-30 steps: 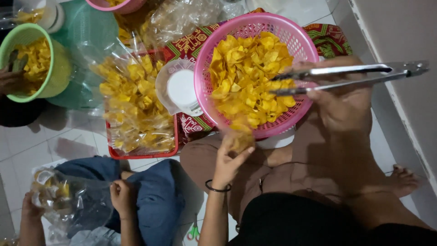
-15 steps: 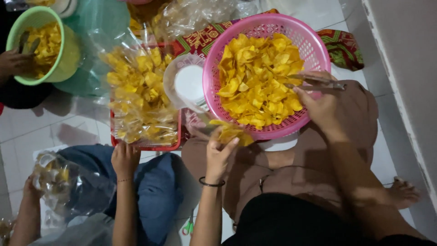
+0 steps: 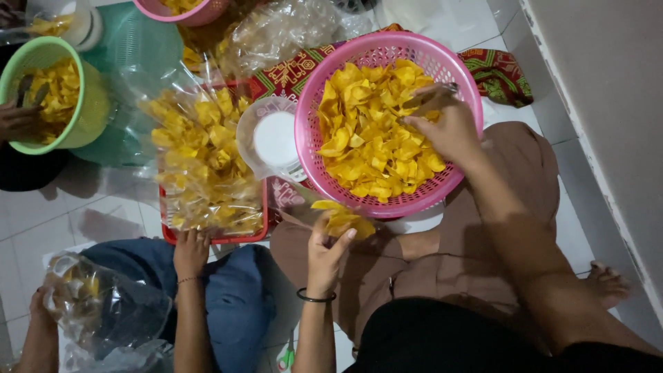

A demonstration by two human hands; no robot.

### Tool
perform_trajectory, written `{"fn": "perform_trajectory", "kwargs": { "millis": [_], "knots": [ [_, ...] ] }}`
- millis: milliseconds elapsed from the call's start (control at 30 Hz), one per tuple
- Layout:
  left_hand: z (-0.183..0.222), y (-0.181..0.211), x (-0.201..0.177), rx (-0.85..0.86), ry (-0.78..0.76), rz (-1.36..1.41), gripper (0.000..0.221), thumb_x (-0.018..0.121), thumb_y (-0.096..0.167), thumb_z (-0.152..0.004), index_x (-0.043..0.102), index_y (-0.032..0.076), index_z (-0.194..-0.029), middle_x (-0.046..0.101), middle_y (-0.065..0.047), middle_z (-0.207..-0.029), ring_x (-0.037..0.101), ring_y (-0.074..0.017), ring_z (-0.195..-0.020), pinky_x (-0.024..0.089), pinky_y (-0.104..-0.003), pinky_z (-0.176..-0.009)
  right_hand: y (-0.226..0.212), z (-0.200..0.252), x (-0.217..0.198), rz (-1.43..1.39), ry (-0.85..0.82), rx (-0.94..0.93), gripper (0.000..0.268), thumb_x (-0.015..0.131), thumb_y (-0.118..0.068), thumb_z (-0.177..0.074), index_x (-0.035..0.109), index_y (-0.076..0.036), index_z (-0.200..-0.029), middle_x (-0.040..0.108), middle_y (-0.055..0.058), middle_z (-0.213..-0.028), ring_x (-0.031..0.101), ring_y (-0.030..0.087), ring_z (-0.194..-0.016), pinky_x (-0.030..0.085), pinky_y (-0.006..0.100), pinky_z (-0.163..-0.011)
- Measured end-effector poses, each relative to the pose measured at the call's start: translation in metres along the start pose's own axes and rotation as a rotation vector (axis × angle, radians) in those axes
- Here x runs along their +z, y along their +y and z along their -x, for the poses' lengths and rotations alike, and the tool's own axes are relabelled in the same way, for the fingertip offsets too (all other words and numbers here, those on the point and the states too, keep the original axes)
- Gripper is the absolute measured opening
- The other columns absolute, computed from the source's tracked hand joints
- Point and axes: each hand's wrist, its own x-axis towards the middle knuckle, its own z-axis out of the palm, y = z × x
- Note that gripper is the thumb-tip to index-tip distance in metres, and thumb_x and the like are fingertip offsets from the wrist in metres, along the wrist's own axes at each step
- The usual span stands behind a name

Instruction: Using tongs to transfer chips from a large basket into individual plastic bags for packaging.

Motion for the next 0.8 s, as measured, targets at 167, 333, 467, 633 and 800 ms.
{"fn": "perform_trajectory", "kwargs": {
  "millis": [167,333,467,633,800],
  "knots": [
    [0.004,0.000,0.004,0.002,-0.016,0.023,0.055,0.083,-0.002,-0.088,0.064,0.006,-0.139,0.075,-0.017,-0.119,0.073,-0.0239,-0.107,0.064,-0.045,-0.096,-0.018,0.005,0.008,0.027,0.010,0.128,0.022,0.088,-0.011,-0.095,0.078,0.004,-0.106,0.076,0.027,-0.104,0.074,0.048,-0.103,0.060,0.053,-0.089],
    [0.000,-0.001,0.004,0.003,-0.055,-0.005,0.058,0.084,-0.001,-0.088,0.063,0.005,-0.142,0.075,-0.019,-0.121,0.072,-0.0256,-0.109,0.064,-0.047,-0.095,-0.023,0.009,-0.014,-0.066,0.085,0.056,0.026,0.088,-0.003,-0.097,0.076,0.006,-0.118,0.075,0.027,-0.109,0.073,0.046,-0.110,0.060,0.050,-0.094],
    [-0.001,0.005,0.008,0.025,-0.100,-0.132,0.061,0.086,0.005,-0.089,0.063,0.004,-0.145,0.076,-0.019,-0.124,0.070,-0.0249,-0.112,0.062,-0.045,-0.097,-0.057,0.013,-0.032,-0.248,0.130,0.120,0.022,0.085,-0.001,-0.099,0.076,0.003,-0.119,0.076,0.019,-0.108,0.073,0.024,-0.105,0.059,0.039,-0.095],
    [-0.001,0.002,0.008,0.039,-0.120,-0.154,0.061,0.087,0.004,-0.088,0.065,0.006,-0.144,0.076,-0.016,-0.123,0.070,-0.0212,-0.112,0.062,-0.043,-0.098,-0.117,0.019,-0.047,-0.406,0.201,0.081,0.033,0.086,-0.004,-0.100,0.068,0.004,-0.127,0.075,0.015,-0.114,0.072,0.018,-0.111,0.058,0.032,-0.105],
    [0.002,0.001,0.010,0.117,-0.224,-0.279,0.057,0.076,0.004,-0.092,0.057,0.000,-0.146,0.069,-0.013,-0.131,0.067,-0.0216,-0.115,0.057,-0.032,-0.100,-0.117,0.032,-0.057,-0.747,0.149,0.067,0.034,0.069,0.010,-0.100,0.059,-0.003,-0.130,0.072,0.016,-0.128,0.074,0.022,-0.117,0.063,0.031,-0.115]
  ]
}}
